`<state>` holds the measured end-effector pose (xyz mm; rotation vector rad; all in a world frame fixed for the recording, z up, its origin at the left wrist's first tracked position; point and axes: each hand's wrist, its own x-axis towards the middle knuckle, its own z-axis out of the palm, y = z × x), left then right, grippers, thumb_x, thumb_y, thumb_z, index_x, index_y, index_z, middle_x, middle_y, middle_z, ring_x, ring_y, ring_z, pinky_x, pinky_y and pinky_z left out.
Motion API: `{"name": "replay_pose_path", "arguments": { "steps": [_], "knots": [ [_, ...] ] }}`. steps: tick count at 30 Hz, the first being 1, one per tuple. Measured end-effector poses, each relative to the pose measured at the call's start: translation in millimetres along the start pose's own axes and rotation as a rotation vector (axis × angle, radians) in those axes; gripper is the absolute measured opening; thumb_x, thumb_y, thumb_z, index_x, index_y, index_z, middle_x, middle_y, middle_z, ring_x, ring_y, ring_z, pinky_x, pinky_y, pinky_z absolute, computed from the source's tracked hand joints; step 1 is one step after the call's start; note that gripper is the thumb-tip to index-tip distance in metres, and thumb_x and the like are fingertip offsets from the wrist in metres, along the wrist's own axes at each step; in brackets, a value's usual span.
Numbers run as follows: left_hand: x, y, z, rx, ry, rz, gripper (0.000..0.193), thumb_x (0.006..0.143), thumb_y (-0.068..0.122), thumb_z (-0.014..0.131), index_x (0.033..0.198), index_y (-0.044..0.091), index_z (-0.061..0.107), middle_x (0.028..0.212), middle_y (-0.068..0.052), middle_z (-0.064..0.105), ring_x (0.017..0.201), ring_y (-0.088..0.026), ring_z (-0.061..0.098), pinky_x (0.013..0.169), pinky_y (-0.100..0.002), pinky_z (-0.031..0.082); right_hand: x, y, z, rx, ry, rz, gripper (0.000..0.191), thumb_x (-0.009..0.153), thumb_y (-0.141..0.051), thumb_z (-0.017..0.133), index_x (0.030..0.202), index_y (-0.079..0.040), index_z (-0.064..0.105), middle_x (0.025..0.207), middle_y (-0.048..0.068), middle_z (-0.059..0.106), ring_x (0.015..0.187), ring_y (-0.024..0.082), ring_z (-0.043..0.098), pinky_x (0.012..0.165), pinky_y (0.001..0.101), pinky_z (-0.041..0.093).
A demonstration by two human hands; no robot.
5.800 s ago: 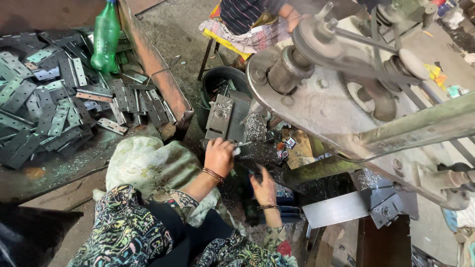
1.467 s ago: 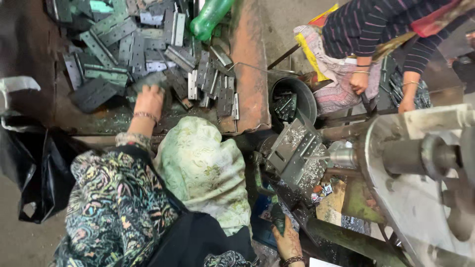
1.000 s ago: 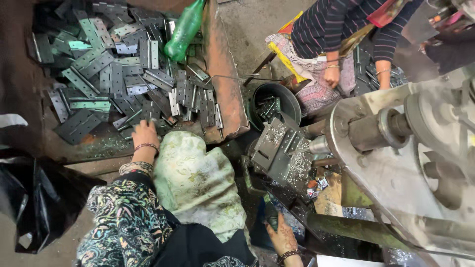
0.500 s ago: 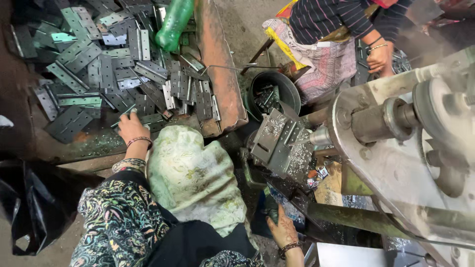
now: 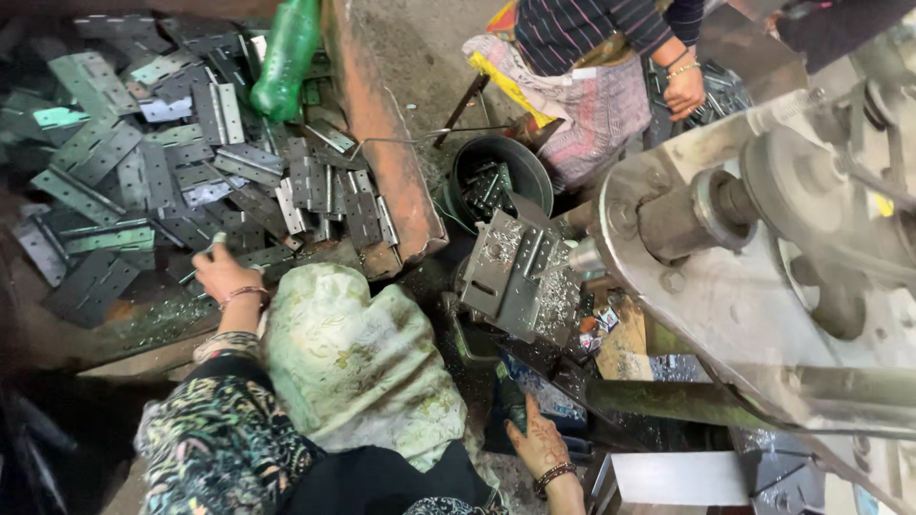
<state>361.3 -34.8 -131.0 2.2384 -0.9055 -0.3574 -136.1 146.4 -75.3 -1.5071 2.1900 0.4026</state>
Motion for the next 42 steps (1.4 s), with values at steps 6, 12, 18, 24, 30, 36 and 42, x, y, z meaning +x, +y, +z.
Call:
{"name": "replay_pose_path", "arguments": {
  "steps": [6,12,18,24,30,36,42],
  "knots": [
    [9.4,6.1,24.3,-0.283,-0.008,0.044,0.093,0.059,0.006,0.094,0.143,0.014,0.058,0.118,-0.021,0.057,0.109,-0.043,0.058,0.094,-0.048,0.048,-9.0,-4.5,-3.1,0.021,0.034,-0.040,0.078,0.090,-0.043,0.065,0.154,-0.015,0.031,0.117,0.025,0.070,0.110,0.043,0.068,0.096,0.0481,0.055],
    [-15.0,77.8,14.1,-0.237,-0.155,0.563,0.067,0.064,-0.002,0.084,0.127,0.006,0.062,0.110,-0.021,0.061,0.104,-0.044,0.060,0.088,-0.050,0.050,-16.1,-9.2,-9.4,0.085,0.003,-0.060,0.076,0.091,-0.038,0.064,0.155,-0.014,0.030,0.118,0.024,0.070,0.111,0.041,0.068,0.097,0.0473,0.055],
    [-108.0,163.1,-2.6,-0.389,-0.198,1.092,0.049,0.066,-0.011,0.063,0.112,0.004,0.064,0.098,-0.017,0.063,0.096,-0.040,0.061,0.080,-0.050,0.052,-16.4,-3.8,-3.0,0.088,0.028,-0.101,0.078,0.091,-0.036,0.066,0.155,-0.011,0.027,0.120,0.025,0.067,0.112,0.042,0.066,0.096,0.0492,0.054],
    [-240.5,186.0,58.1,0.006,-0.623,1.911,0.049,0.097,0.010,0.056,0.146,0.006,0.060,0.103,-0.010,0.062,0.096,-0.027,0.059,0.082,-0.042,0.051,-13.4,-1.1,0.6,0.064,0.008,-0.109,0.082,0.091,-0.033,0.067,0.157,-0.009,0.025,0.120,0.026,0.067,0.112,0.041,0.067,0.096,0.0490,0.054],
    [-273.4,171.0,88.0,0.010,-0.441,1.810,0.056,0.092,0.018,0.051,0.148,0.012,0.055,0.142,-0.016,0.054,0.131,-0.033,0.049,0.114,-0.046,0.037,-8.5,-0.1,5.3,0.088,0.023,-0.128,0.078,0.094,-0.035,0.066,0.155,-0.004,0.028,0.117,0.026,0.069,0.111,0.040,0.068,0.094,0.0482,0.055],
    [-271.4,179.4,86.2,0.283,-0.229,1.415,0.063,0.097,0.048,0.046,0.140,0.005,0.060,0.147,-0.013,0.050,0.144,-0.038,0.033,0.115,-0.073,0.016,-15.7,-7.7,0.6,0.078,0.019,-0.117,0.081,0.094,-0.036,0.066,0.157,-0.005,0.025,0.117,0.025,0.068,0.110,0.040,0.068,0.093,0.0482,0.056],
    [-268.5,199.8,90.8,0.528,-0.424,1.298,0.039,0.101,0.032,0.044,0.114,0.012,0.076,0.151,-0.007,0.049,0.151,-0.039,0.024,0.114,-0.081,0.008,-26.3,-12.1,-18.0,0.096,0.035,-0.140,0.081,0.094,-0.035,0.067,0.157,-0.006,0.025,0.117,0.026,0.069,0.110,0.040,0.068,0.094,0.0486,0.056]
  ]
}}
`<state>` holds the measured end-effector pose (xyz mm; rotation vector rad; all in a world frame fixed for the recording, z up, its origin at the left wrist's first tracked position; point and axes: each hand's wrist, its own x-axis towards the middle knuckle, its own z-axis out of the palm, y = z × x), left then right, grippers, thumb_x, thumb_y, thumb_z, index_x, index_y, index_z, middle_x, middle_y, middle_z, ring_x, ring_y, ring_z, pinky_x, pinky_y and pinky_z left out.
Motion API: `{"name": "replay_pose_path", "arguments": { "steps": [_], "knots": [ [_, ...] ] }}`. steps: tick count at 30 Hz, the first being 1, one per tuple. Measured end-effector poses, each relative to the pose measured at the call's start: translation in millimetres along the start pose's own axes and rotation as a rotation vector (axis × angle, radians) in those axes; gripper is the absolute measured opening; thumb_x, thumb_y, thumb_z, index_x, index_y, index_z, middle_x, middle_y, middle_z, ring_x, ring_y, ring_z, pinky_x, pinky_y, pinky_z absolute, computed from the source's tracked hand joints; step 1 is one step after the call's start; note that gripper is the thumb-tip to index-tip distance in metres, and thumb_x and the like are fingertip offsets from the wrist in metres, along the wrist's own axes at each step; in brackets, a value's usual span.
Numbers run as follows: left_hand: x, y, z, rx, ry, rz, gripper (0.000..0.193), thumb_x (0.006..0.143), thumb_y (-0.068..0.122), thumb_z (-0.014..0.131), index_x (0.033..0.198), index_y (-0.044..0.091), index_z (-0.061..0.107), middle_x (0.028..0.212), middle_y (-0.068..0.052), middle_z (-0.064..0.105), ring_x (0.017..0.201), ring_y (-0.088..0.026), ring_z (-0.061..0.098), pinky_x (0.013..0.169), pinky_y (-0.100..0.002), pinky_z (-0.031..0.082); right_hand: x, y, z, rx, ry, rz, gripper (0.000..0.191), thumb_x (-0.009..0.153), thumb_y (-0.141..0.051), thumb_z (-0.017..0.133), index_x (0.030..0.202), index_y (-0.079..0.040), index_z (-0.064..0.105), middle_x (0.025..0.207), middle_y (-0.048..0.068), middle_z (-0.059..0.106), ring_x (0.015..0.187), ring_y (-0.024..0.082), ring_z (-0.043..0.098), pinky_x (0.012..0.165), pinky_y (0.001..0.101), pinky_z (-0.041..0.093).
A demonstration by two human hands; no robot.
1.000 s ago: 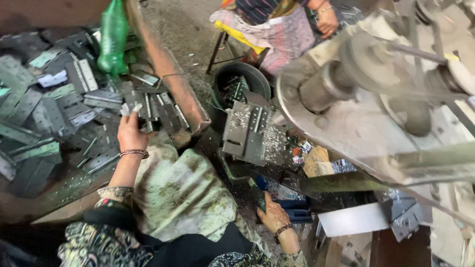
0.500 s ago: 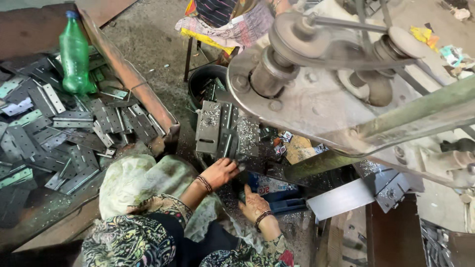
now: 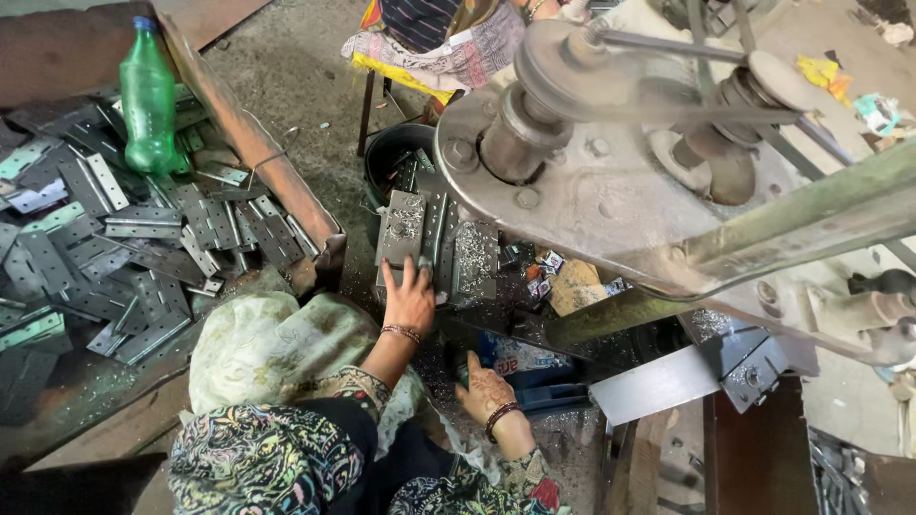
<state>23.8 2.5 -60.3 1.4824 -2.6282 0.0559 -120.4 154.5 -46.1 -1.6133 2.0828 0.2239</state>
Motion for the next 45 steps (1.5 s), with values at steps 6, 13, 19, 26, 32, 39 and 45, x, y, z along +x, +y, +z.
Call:
{"name": "replay_pose_path", "arguments": {
  "steps": [6,13,19,26,32,39,45],
  "knots": [
    [16.3,-4.6,1.1,0.009,0.005,0.005,0.040,0.099,0.030,0.046,0.123,0.012,0.073,0.151,-0.006,0.050,0.149,-0.039,0.026,0.113,-0.080,0.010,-5.5,-8.8,40.4,0.026,0.045,0.106,0.088,0.091,-0.039,0.069,0.159,-0.012,0.020,0.119,0.024,0.067,0.108,0.041,0.068,0.092,0.0498,0.056],
    [7.7,-4.5,9.4,0.025,0.069,0.023,0.045,0.096,0.030,0.046,0.132,0.012,0.066,0.150,-0.007,0.050,0.147,-0.041,0.028,0.111,-0.080,0.011,-8.9,-17.1,61.0,0.191,0.123,0.071,0.096,0.084,-0.031,0.078,0.159,-0.016,0.021,0.119,0.026,0.068,0.107,0.046,0.066,0.091,0.0518,0.055],
    [22.9,-12.9,7.5,-0.050,0.001,0.007,0.041,0.099,0.028,0.046,0.132,0.013,0.067,0.149,-0.006,0.052,0.149,-0.040,0.028,0.114,-0.080,0.011,-6.8,-2.4,20.1,0.125,0.166,-0.059,0.082,0.088,-0.032,0.075,0.155,-0.015,0.032,0.112,0.025,0.071,0.104,0.043,0.070,0.088,0.0490,0.059],
    [38.7,-12.0,4.4,-0.058,-0.008,0.012,0.037,0.100,0.027,0.046,0.127,0.016,0.070,0.152,-0.005,0.051,0.152,-0.040,0.025,0.114,-0.080,0.010,-8.1,-21.1,55.2,0.174,0.268,0.054,0.080,0.085,-0.033,0.076,0.152,-0.018,0.035,0.113,0.022,0.071,0.101,0.044,0.068,0.085,0.0513,0.057],
    [34.2,-9.1,2.1,0.030,0.050,-0.002,0.041,0.095,0.030,0.046,0.127,0.017,0.070,0.151,-0.008,0.049,0.147,-0.044,0.024,0.108,-0.083,0.011,-4.6,-5.3,37.2,0.080,0.105,0.061,0.085,0.086,-0.033,0.074,0.155,-0.016,0.027,0.112,0.023,0.070,0.103,0.043,0.069,0.090,0.0492,0.057],
    [35.1,-5.8,-2.3,0.055,-0.060,0.019,0.039,0.103,0.033,0.045,0.120,0.015,0.074,0.145,-0.014,0.055,0.150,-0.047,0.023,0.109,-0.085,0.010,-0.2,-5.6,25.5,-0.003,0.062,0.042,0.086,0.090,-0.035,0.071,0.158,-0.014,0.022,0.117,0.024,0.069,0.107,0.041,0.069,0.092,0.0489,0.057],
    [35.4,-7.7,3.8,0.002,0.063,0.011,0.037,0.096,0.030,0.049,0.119,0.017,0.074,0.145,-0.009,0.054,0.149,-0.045,0.025,0.110,-0.083,0.013,-7.2,-17.9,67.7,0.133,0.199,0.083,0.086,0.085,-0.032,0.074,0.156,-0.019,0.027,0.118,0.024,0.069,0.106,0.044,0.068,0.090,0.0520,0.056]
  ]
}}
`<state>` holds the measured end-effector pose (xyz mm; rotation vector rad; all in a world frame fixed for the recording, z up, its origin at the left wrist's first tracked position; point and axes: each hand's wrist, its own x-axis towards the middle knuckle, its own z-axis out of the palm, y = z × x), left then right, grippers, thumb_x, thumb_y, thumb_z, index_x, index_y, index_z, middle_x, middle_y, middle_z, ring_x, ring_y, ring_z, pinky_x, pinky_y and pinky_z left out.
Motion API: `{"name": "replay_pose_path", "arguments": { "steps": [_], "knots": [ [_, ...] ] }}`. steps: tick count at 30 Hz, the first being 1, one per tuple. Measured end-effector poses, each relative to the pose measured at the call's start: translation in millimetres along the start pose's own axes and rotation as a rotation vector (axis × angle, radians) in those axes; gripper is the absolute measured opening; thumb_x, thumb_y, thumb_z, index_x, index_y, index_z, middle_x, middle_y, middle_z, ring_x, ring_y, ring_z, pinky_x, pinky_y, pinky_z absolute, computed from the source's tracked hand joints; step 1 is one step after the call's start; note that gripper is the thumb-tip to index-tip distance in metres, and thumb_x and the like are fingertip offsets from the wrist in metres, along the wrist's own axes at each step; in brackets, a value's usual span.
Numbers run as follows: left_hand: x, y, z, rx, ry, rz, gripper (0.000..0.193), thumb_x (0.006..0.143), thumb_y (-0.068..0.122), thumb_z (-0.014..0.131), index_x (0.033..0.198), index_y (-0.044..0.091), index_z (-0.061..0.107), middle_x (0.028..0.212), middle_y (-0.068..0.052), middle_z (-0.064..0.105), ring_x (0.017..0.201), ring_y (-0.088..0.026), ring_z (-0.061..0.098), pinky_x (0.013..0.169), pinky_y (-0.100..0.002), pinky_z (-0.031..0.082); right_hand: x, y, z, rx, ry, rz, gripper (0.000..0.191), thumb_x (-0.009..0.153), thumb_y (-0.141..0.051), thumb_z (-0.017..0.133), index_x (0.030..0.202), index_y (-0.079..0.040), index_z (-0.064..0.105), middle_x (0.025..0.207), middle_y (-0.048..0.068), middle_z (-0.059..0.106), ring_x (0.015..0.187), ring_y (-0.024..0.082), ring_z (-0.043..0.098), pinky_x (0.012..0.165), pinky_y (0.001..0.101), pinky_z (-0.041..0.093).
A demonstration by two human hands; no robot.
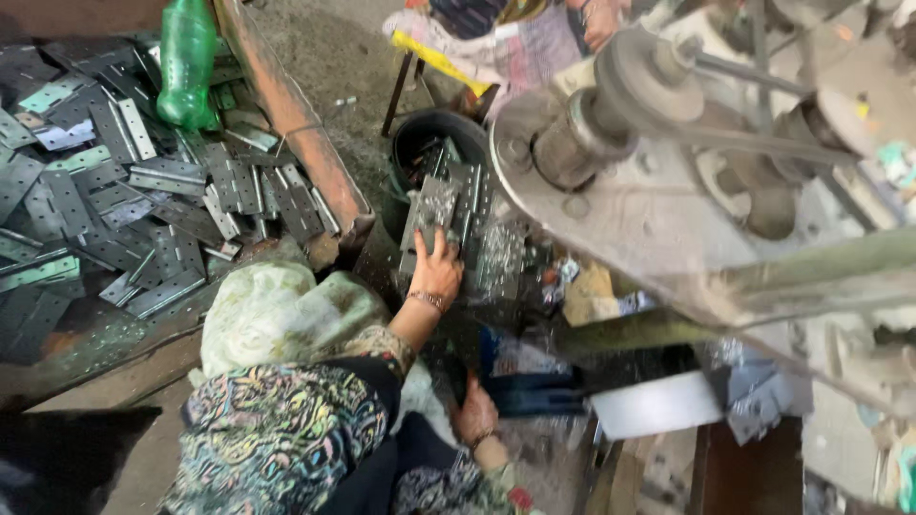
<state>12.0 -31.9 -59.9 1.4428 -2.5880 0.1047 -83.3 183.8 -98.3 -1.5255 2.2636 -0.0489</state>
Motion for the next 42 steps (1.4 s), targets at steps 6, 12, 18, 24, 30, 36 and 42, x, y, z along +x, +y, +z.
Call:
{"name": "replay_pose_path", "arguments": {
  "steps": [6,12,18,24,30,36,42],
  "knots": [
    [-6.4,-12.5,-4.1,-0.012,-0.037,0.065,0.037,0.097,0.028,0.048,0.121,0.015,0.073,0.148,-0.007,0.052,0.148,-0.042,0.027,0.111,-0.081,0.015,13.2,5.6,-31.6,-0.097,-0.111,-0.005,0.088,0.087,-0.034,0.073,0.157,-0.016,0.024,0.118,0.025,0.068,0.109,0.044,0.067,0.093,0.0520,0.055],
    [-7.9,-15.3,-11.8,-0.035,-0.077,0.058,0.037,0.100,0.028,0.046,0.123,0.014,0.072,0.149,-0.004,0.051,0.149,-0.040,0.027,0.112,-0.082,0.016,16.3,8.2,-44.4,-0.145,-0.163,-0.055,0.085,0.090,-0.036,0.070,0.159,-0.012,0.024,0.117,0.028,0.068,0.108,0.044,0.068,0.094,0.0504,0.057],
    [-11.1,-20.6,-25.7,-0.048,-0.115,0.064,0.040,0.096,0.028,0.045,0.125,0.016,0.068,0.152,-0.006,0.045,0.149,-0.042,0.021,0.109,-0.080,0.014,3.7,3.1,16.7,-0.047,0.074,-0.126,0.093,0.086,-0.035,0.073,0.160,-0.015,0.021,0.116,0.028,0.070,0.100,0.047,0.069,0.085,0.0506,0.057],
    [-12.1,-23.2,-44.4,-0.036,-0.039,0.038,0.041,0.101,0.032,0.043,0.129,0.015,0.069,0.154,-0.007,0.046,0.151,-0.044,0.022,0.110,-0.082,0.014,12.9,14.2,2.5,0.069,0.022,-0.087,0.088,0.085,-0.027,0.075,0.157,-0.019,0.024,0.118,0.023,0.069,0.102,0.043,0.070,0.085,0.0497,0.058],
    [12.5,-22.7,-46.9,0.023,-0.045,0.002,0.040,0.100,0.030,0.044,0.127,0.017,0.071,0.156,-0.005,0.045,0.149,-0.045,0.024,0.108,-0.082,0.017,16.0,21.0,-23.6,-0.057,-0.071,-0.020,0.080,0.088,-0.034,0.072,0.156,-0.021,0.031,0.116,0.021,0.072,0.102,0.042,0.071,0.088,0.0494,0.059],
    [19.0,-24.4,-33.0,-0.027,-0.092,0.002,0.039,0.100,0.030,0.045,0.128,0.019,0.070,0.156,-0.005,0.046,0.151,-0.043,0.023,0.111,-0.081,0.016,10.7,12.4,32.7,0.001,0.203,-0.167,0.086,0.086,-0.042,0.070,0.156,-0.016,0.028,0.112,0.027,0.071,0.098,0.045,0.071,0.084,0.0528,0.057],
    [26.3,-25.5,-36.2,0.000,-0.114,-0.002,0.038,0.103,0.029,0.045,0.130,0.018,0.070,0.154,-0.006,0.049,0.152,-0.042,0.023,0.112,-0.081,0.015,16.2,23.5,-0.1,0.043,0.029,-0.123,0.084,0.085,-0.029,0.073,0.155,-0.017,0.029,0.108,0.027,0.071,0.097,0.045,0.070,0.081,0.0501,0.058]
  ]
}}
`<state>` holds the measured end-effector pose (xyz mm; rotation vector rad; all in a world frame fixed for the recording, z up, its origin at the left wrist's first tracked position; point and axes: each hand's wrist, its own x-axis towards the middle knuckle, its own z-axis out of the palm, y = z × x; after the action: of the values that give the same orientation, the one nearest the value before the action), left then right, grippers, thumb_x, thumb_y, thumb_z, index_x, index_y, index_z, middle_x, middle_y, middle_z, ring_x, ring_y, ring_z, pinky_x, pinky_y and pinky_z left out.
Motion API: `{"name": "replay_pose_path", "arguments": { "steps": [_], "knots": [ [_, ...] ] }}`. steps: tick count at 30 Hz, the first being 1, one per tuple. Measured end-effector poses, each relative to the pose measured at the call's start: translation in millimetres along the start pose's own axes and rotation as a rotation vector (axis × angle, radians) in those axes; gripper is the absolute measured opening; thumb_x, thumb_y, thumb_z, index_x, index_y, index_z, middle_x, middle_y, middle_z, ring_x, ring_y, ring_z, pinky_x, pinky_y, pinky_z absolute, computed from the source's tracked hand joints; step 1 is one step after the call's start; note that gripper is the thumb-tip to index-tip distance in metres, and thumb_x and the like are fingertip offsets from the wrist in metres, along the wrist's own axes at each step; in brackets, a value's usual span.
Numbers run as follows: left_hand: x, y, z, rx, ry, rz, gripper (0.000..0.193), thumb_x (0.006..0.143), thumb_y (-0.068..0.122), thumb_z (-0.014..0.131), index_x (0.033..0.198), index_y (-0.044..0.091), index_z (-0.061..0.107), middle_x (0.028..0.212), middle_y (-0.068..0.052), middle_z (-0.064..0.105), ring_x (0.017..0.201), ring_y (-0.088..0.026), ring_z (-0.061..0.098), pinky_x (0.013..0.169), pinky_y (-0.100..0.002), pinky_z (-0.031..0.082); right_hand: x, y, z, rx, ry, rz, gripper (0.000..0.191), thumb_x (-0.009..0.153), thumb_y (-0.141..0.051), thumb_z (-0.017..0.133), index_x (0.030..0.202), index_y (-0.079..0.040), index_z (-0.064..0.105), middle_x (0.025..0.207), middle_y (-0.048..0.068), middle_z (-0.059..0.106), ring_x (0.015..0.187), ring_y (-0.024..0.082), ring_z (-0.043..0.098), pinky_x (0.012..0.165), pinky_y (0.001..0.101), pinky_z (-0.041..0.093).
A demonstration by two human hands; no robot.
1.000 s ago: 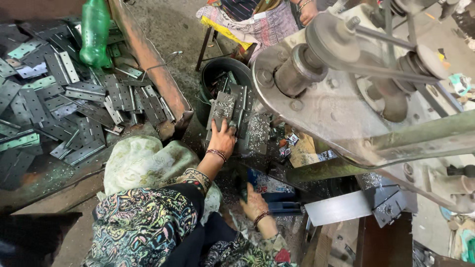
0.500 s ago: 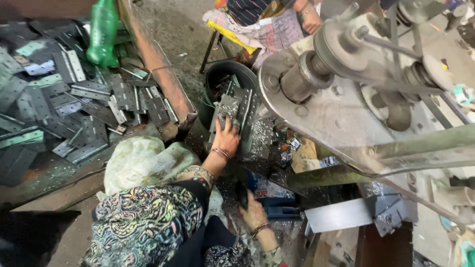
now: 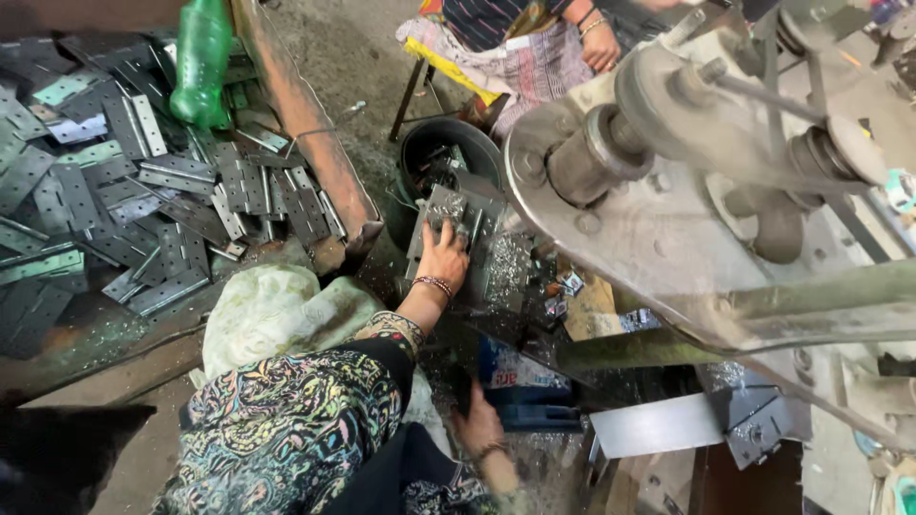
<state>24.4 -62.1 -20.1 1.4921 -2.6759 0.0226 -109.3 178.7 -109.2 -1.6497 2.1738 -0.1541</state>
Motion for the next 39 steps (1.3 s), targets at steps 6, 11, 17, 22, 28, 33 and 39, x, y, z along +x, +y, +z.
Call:
{"name": "replay_pose_path", "arguments": {
  "steps": [6,11,17,22,28,33,39],
  "knots": [
    [18.5,-4.8,-23.4,-0.016,-0.039,-0.033,0.040,0.103,0.028,0.045,0.133,0.018,0.068,0.153,-0.004,0.050,0.152,-0.041,0.023,0.112,-0.080,0.015,4.8,-5.6,-20.4,0.003,-0.191,0.211,0.079,0.090,-0.026,0.071,0.156,-0.019,0.028,0.114,0.024,0.072,0.104,0.041,0.072,0.087,0.0474,0.059],
    [20.5,-8.0,-31.5,-0.033,-0.076,-0.007,0.041,0.102,0.028,0.045,0.136,0.018,0.067,0.159,-0.002,0.045,0.155,-0.042,0.017,0.114,-0.080,0.013,4.0,-4.0,37.3,0.028,0.116,-0.093,0.090,0.086,-0.030,0.077,0.157,-0.018,0.022,0.125,0.030,0.065,0.111,0.046,0.066,0.088,0.0510,0.057],
    [16.2,-13.7,-28.6,-0.016,-0.059,-0.015,0.045,0.102,0.028,0.044,0.143,0.018,0.060,0.162,-0.001,0.039,0.155,-0.041,0.015,0.112,-0.078,0.015,4.6,-0.1,29.4,0.059,-0.052,0.030,0.096,0.086,-0.027,0.076,0.159,-0.016,0.016,0.126,0.031,0.063,0.110,0.047,0.065,0.090,0.0515,0.056],
    [2.5,-8.4,-22.2,-0.017,-0.109,0.057,0.044,0.100,0.027,0.047,0.141,0.017,0.061,0.162,-0.003,0.038,0.155,-0.038,0.017,0.114,-0.076,0.017,12.1,0.1,-14.8,-0.080,-0.249,0.239,0.080,0.091,-0.035,0.065,0.160,-0.021,0.027,0.118,0.024,0.073,0.106,0.040,0.074,0.091,0.0466,0.061],
    [-66.9,9.8,16.2,-0.011,0.067,0.170,0.045,0.090,0.030,0.055,0.126,0.008,0.069,0.147,-0.010,0.052,0.144,-0.038,0.032,0.113,-0.067,0.025,15.4,6.2,-27.8,-0.084,-0.201,0.090,0.083,0.089,-0.035,0.070,0.156,-0.012,0.026,0.121,0.028,0.067,0.113,0.045,0.065,0.099,0.0486,0.053],
    [-104.0,10.7,39.4,0.058,0.369,0.320,0.035,0.089,0.024,0.057,0.112,0.004,0.075,0.127,-0.011,0.066,0.131,-0.036,0.047,0.108,-0.064,0.036,14.8,7.7,-20.7,-0.083,-0.189,0.065,0.084,0.088,-0.036,0.067,0.157,-0.010,0.025,0.121,0.028,0.067,0.113,0.044,0.066,0.100,0.0465,0.054],
    [-99.4,14.2,9.0,-0.032,0.606,0.296,0.033,0.086,0.022,0.060,0.110,0.004,0.075,0.121,-0.012,0.069,0.121,-0.031,0.052,0.107,-0.061,0.040,19.7,10.9,-39.0,-0.041,0.056,-0.101,0.065,0.089,-0.039,0.070,0.142,-0.010,0.046,0.125,0.023,0.067,0.116,0.043,0.065,0.097,0.0479,0.053]
  ]
}}
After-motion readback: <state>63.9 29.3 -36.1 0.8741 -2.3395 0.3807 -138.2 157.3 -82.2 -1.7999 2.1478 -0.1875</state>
